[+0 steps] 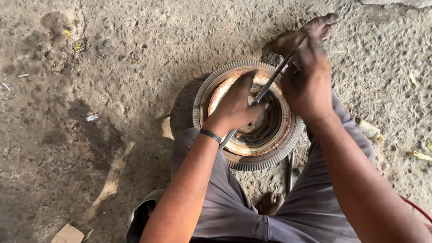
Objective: The person sits on the ground and uses a metal bar to pry and remove a circular metal ring from a wheel hub. They repeatedly insert the bar into the gap between the ring and the hub, lever it out, and finally lift the ring away by hand.
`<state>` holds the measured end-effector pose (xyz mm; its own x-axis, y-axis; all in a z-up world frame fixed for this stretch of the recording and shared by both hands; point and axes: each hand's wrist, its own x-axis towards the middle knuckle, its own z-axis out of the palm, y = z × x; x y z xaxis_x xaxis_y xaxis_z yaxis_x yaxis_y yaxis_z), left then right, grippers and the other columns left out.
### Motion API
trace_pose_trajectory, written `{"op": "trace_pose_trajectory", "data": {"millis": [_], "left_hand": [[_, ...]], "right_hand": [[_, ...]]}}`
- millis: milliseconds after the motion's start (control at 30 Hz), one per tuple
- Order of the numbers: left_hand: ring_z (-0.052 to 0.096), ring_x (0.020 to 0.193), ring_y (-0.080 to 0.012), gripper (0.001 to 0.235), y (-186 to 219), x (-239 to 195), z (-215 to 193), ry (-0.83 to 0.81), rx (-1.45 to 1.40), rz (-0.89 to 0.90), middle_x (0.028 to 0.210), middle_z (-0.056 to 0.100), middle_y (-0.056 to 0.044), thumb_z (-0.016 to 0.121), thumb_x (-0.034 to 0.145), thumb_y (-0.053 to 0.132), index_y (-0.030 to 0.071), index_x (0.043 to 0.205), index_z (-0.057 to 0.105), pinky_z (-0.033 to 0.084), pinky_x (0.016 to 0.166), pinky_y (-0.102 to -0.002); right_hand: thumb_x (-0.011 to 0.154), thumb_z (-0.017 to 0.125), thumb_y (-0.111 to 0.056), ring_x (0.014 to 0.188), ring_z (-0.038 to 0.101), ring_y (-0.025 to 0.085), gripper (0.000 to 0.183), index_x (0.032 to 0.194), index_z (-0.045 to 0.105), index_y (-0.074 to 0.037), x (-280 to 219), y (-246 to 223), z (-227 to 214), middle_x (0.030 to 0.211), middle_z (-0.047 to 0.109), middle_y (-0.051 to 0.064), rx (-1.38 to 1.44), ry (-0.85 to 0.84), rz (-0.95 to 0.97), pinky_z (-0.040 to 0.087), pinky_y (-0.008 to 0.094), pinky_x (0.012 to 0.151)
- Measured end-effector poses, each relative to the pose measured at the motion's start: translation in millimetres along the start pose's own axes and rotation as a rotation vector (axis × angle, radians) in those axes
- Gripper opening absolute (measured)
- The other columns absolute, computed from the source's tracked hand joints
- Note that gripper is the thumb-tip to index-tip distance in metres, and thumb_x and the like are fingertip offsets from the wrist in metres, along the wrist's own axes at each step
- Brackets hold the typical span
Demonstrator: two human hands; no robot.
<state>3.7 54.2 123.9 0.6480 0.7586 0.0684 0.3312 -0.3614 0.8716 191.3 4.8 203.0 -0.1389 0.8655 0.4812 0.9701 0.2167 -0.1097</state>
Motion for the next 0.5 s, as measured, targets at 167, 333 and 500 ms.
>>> {"op": "trace_pose_trajectory", "data": {"millis": [167,333,500], "left_hand": [[0.055,0.142,-0.0302,0.074,-36,7,49,0.003,-0.365,0.010,0.152,0.059,-0.019,0.072,0.092,0.034,0.008,0.156,0.046,0.041,0.121,-0.040],[0.062,0.114,-0.0233,0.052,-38,43,93,0.130,-0.763,0.014,0.126,0.065,-0.013,0.073,0.093,0.031,0.005,0.136,0.057,0.051,0.100,-0.036],[0.064,0.093,-0.0168,0.030,-56,75,88,0.198,-0.952,0.056,0.104,0.067,-0.006,0.072,0.097,0.023,0.004,0.119,0.067,0.054,0.082,-0.032]], "right_hand": [[0.093,0.076,-0.036,0.122,0.064,0.037,0.084,0.154,0.030,-0.001,59,5,19,0.135,0.064,0.023,0.276,-0.505,0.515,0.050,0.044,0.108],[0.080,0.076,-0.015,0.104,0.068,0.032,0.048,0.128,0.066,-0.012,88,-91,50,0.128,0.067,0.013,0.217,-0.512,-0.113,0.057,0.043,0.092],[0.085,0.079,-0.019,0.069,0.066,0.032,0.020,0.084,0.066,-0.004,-17,-104,16,0.076,0.065,0.014,0.649,-0.327,-0.076,0.050,0.046,0.061]]}}
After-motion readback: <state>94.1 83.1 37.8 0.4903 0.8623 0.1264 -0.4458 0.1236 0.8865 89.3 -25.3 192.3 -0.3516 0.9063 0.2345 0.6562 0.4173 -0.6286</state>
